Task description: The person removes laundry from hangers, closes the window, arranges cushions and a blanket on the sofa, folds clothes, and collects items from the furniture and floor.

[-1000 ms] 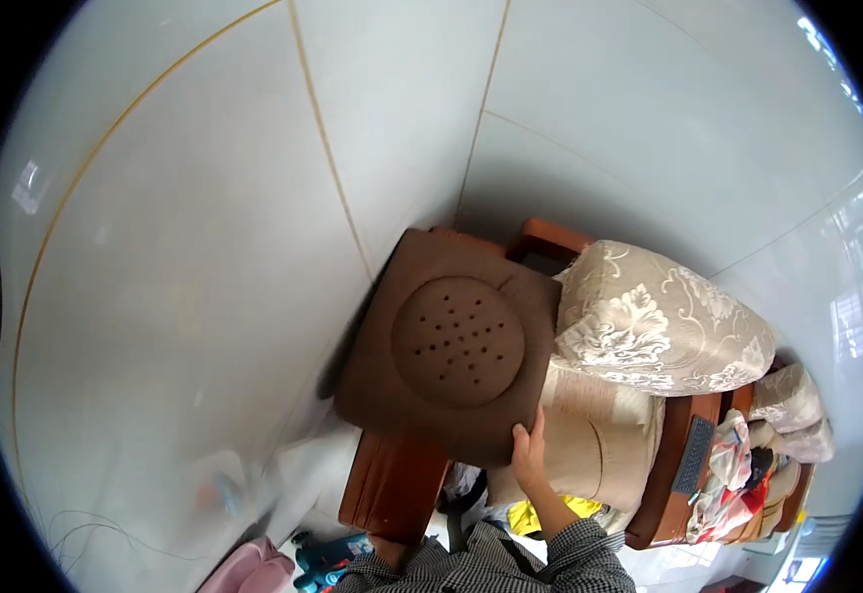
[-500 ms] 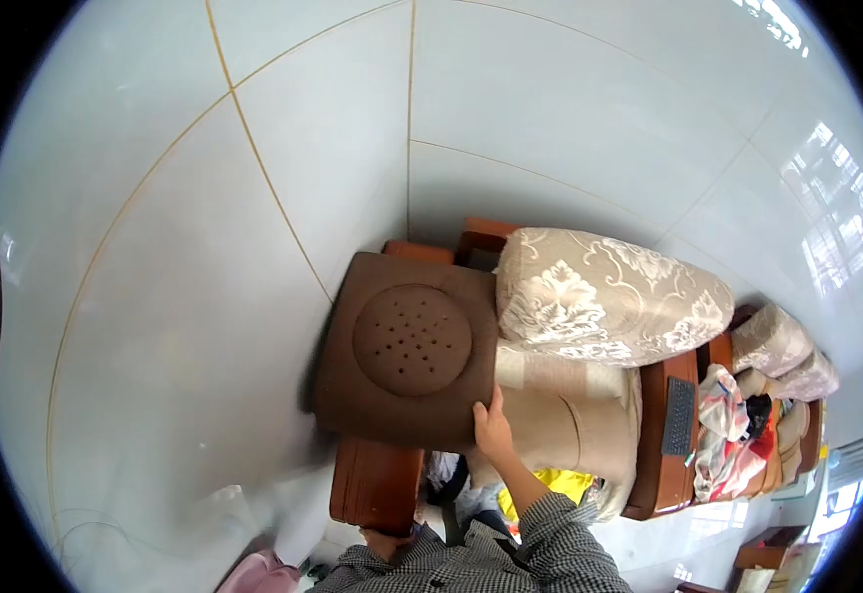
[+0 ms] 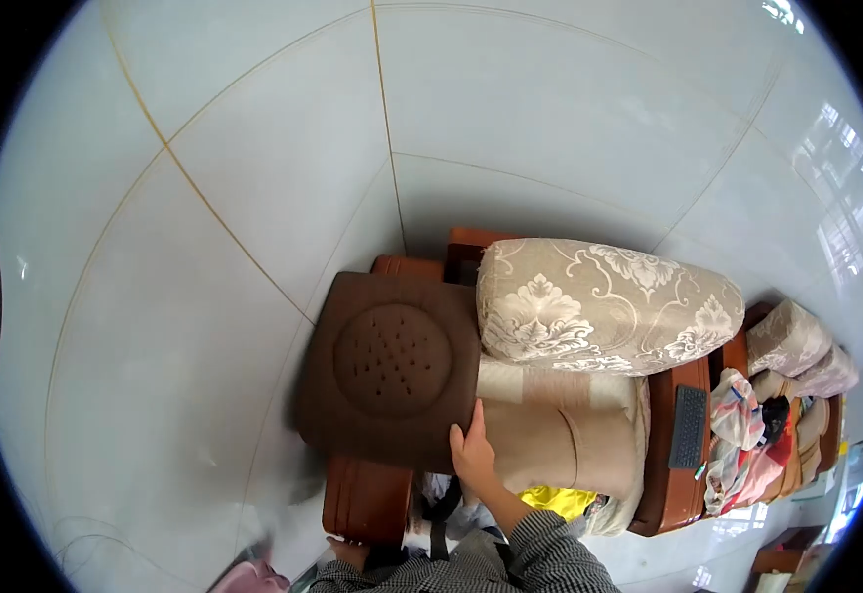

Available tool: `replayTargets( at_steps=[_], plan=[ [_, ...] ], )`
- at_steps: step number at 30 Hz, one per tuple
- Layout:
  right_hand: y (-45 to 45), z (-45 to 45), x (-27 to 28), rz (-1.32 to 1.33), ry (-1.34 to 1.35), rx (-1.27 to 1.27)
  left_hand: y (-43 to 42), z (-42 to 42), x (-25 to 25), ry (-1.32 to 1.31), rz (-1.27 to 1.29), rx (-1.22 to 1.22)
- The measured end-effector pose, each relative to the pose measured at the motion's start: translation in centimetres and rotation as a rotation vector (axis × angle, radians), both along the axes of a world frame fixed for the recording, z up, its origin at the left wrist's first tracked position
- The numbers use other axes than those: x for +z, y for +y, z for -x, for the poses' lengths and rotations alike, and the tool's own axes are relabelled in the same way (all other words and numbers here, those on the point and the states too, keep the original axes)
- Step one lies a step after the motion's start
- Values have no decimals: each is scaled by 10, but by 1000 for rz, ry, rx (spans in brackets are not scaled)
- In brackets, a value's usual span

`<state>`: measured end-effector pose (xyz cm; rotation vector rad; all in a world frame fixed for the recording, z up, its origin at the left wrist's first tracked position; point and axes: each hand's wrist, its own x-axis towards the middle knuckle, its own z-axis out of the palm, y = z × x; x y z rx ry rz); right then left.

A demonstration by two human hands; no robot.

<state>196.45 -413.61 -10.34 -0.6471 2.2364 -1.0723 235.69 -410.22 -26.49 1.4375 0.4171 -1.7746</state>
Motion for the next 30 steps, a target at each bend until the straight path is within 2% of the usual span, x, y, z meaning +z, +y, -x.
replayTargets(
  at_steps=[4, 13, 20, 30],
  plan=[
    [-11, -4, 9, -127, -11, -98, -29, -3, -12, -43, -26, -16],
    [-20, -5, 3, -66, 63, -115, -121, 32, 1, -101, -114, -146],
    [-38, 8, 22, -19, 45, -159, -182, 64, 38, -138, -132, -263],
    [-25, 26, 14, -197, 40, -192, -222, 94, 66, -137, -107, -460]
  ],
)
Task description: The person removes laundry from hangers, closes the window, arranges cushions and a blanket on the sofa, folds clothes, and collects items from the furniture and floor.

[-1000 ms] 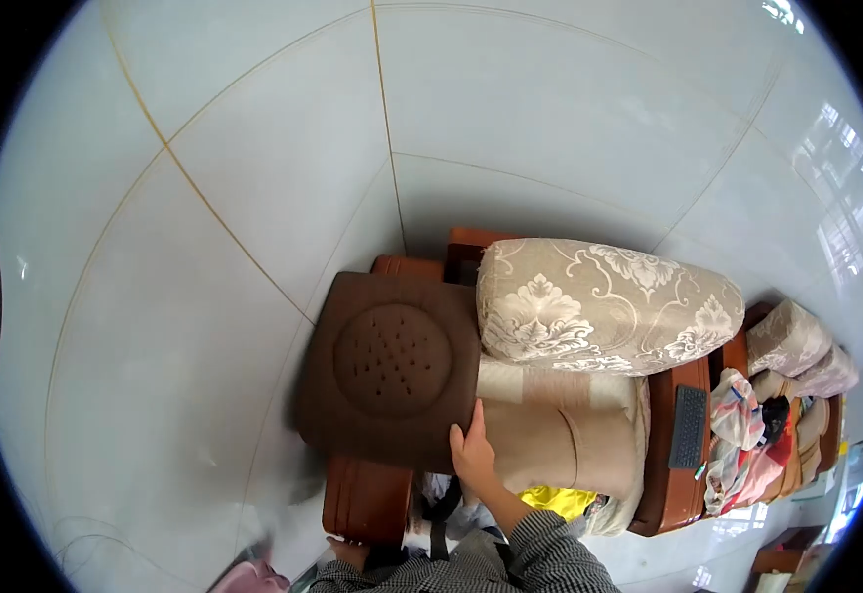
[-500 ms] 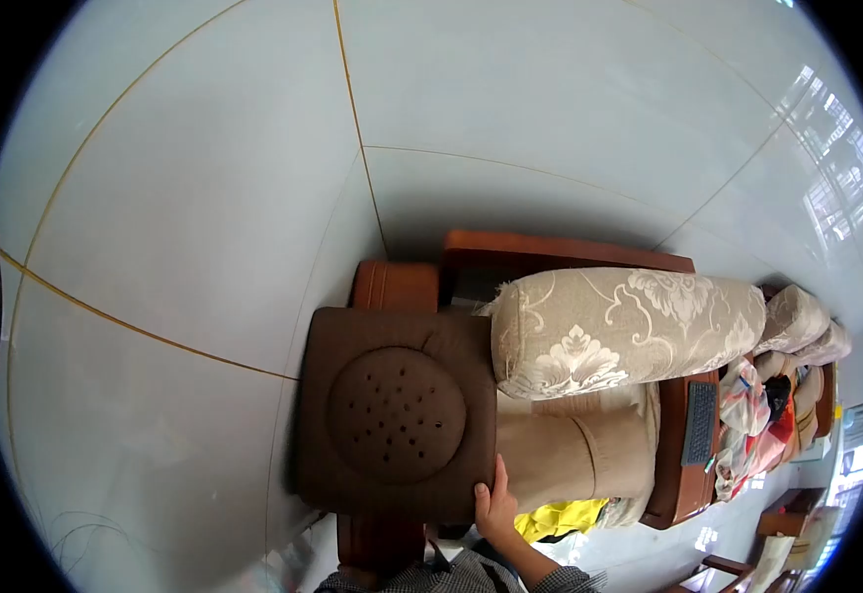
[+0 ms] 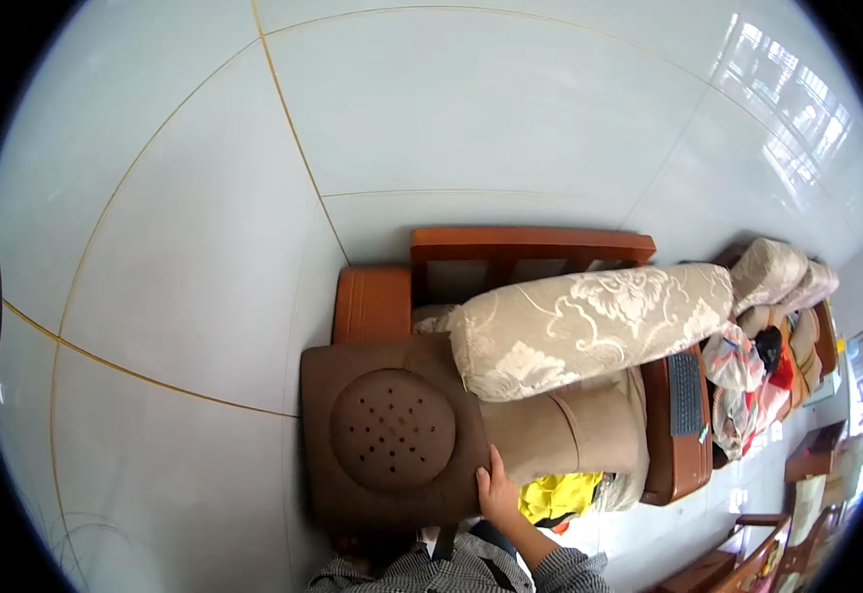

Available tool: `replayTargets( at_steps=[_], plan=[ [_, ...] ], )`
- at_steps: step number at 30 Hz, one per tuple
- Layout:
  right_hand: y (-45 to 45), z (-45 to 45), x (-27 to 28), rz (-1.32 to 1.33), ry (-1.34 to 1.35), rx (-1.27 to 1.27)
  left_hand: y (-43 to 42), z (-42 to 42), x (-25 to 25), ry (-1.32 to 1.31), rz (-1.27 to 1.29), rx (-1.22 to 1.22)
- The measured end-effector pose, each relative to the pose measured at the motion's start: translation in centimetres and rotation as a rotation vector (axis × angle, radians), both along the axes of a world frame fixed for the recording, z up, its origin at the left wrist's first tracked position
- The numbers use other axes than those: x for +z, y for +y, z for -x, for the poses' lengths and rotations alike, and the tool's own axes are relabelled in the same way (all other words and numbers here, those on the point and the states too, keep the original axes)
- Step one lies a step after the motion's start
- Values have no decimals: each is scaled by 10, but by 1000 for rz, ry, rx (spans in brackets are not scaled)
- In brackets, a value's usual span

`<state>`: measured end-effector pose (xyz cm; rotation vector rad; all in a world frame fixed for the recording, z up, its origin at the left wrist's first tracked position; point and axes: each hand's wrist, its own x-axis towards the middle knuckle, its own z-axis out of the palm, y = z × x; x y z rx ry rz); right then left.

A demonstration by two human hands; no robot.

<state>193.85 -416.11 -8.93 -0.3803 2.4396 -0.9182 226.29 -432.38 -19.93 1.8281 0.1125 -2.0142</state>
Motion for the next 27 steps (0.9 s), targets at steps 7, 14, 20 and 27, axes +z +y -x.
replayTargets(
  at_steps=[7, 14, 20, 27],
  plan=[
    [5, 8, 3, -34, -8, -15, 11, 9, 42, 26, -9, -243],
    [5, 8, 5, -76, -56, -71, 25, 78, 161, 100, 255, -306],
    [-7, 21, -21, -66, 183, -93, 3, 121, 112, 125, 359, -522],
    [-1, 36, 7, 146, 56, 9, -31, 190, 95, -230, 320, -382]
  ],
)
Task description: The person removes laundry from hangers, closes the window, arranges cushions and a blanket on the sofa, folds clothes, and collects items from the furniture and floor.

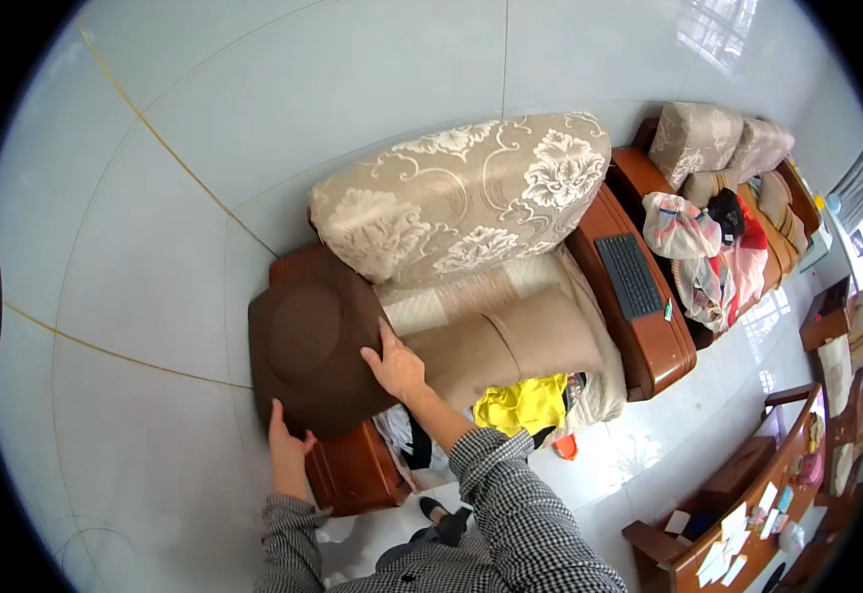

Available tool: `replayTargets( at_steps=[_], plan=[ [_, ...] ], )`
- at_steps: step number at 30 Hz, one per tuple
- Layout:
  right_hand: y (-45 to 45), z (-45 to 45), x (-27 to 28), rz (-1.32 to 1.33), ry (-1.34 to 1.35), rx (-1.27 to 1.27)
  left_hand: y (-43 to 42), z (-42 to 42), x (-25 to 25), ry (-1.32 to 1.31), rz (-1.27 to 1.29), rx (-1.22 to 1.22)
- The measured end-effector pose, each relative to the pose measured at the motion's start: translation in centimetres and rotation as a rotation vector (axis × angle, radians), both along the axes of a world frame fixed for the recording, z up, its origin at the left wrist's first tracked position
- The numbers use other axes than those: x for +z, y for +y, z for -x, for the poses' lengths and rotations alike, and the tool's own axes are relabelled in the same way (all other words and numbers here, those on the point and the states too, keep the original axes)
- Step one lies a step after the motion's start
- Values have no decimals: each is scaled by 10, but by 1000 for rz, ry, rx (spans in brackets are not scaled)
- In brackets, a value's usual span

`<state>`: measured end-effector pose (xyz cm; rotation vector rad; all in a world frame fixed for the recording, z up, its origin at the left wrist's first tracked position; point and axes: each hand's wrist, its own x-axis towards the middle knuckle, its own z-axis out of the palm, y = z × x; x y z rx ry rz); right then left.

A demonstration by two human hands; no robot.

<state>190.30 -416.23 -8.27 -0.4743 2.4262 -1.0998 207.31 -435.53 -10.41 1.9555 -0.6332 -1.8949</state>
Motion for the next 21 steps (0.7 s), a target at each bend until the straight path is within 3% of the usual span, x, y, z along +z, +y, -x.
replayTargets(
  at_steps=[1, 3, 4, 6, 7, 8, 9, 12, 13, 14, 15, 16, 19, 21],
  plan=[
    [11, -4, -13, 106, -33, 33, -2, 4, -7, -52, 44, 77],
    [33, -2, -39, 318, -91, 111, -25, 4, -33, 80, 58, 65],
    [46, 9, -35, 341, -42, 112, -31, 13, -30, -37, 69, 42],
    [86, 47, -47, 182, 313, 69, -20, 23, -23, -214, 150, 10],
    [104, 75, -44, 158, 464, 11, -17, 19, -28, -175, 289, 54],
    [121, 108, -27, 91, 394, -24, -16, 18, -43, -121, 423, 97],
    [135, 141, -7, 82, 639, -16, -10, 22, -54, -58, 551, 144],
    [137, 214, 44, -44, 847, 89, 86, 92, 4, -424, 1346, -319],
    [125, 234, 50, -149, 1031, 175, 109, 114, 13, -536, 1620, -670],
    [108, 249, 55, -251, 1214, 262, 135, 144, 41, -781, 1663, -1004],
    [92, 254, 62, -256, 1171, 332, 151, 167, 41, -927, 1661, -1170],
    [74, 256, 70, -258, 1130, 397, 153, 179, 34, -881, 1712, -1267],
    [50, 291, 62, -415, 1060, 418, 146, 189, 15, -1111, 1645, -1331],
    [39, 316, 46, -467, 997, 343, 144, 173, 18, -1038, 1646, -1290]
  ],
)
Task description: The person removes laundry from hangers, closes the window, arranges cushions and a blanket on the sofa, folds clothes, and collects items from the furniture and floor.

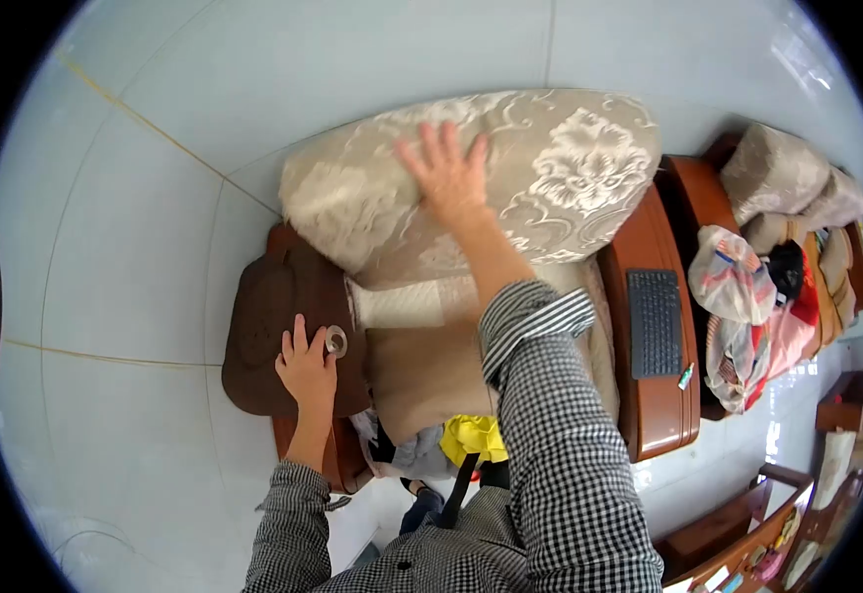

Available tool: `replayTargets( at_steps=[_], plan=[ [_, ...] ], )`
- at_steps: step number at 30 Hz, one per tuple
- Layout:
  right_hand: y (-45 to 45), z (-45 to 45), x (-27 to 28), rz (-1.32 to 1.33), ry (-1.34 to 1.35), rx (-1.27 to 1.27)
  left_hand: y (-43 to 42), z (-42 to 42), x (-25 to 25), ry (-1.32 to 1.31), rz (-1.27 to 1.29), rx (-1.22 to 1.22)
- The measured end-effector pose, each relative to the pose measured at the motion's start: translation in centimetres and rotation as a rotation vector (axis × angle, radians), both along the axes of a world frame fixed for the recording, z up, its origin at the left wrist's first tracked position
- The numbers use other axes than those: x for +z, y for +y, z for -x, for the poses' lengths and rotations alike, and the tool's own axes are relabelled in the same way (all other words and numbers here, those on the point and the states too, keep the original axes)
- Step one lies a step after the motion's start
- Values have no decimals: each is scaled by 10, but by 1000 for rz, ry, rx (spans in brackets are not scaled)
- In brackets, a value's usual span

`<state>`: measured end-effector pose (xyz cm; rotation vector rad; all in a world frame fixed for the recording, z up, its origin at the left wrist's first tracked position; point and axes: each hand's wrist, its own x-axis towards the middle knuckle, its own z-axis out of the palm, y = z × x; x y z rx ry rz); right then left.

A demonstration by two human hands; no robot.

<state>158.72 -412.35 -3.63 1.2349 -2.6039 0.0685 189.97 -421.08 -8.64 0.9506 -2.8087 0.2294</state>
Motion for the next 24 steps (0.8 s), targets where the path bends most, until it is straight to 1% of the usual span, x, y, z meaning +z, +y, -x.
replayTargets(
  at_steps=[2, 6, 8, 10, 13, 16, 19, 20, 21, 22, 23, 24],
  plan=[
    [-14, 42, 2, 101, -40, -94, -3, -1, 9, 38, -6, 20],
    [-34, 64, 4, 95, -87, -127, 2, -1, -3, 5, -3, 63],
    [-40, 51, -4, 30, -37, -165, 10, 18, -23, -29, -17, 57],
    [-45, 49, -37, 125, 163, -170, 23, 33, -32, -79, -25, 64],
    [-27, 30, -24, 130, 62, -39, 27, 37, -53, -66, 20, 34],
    [-6, 20, -15, 344, -56, 101, 32, 31, -49, -63, 54, 1],
    [49, -4, -19, 614, -180, 242, 31, 27, -53, -59, 69, -39],
    [78, -19, -34, 640, -205, 180, 31, 25, -53, -74, 53, -40],
    [114, -39, -60, 661, -228, 118, 32, 24, -52, -88, 32, -41],
    [160, -61, -92, 612, -270, 42, 31, 23, -52, -101, 10, -40],
    [210, -92, -129, 568, -298, -122, 28, 21, -54, -130, -2, -39],
    [271, -119, -176, 614, -269, -146, 26, 20, -55, -134, -31, -50]
  ],
)
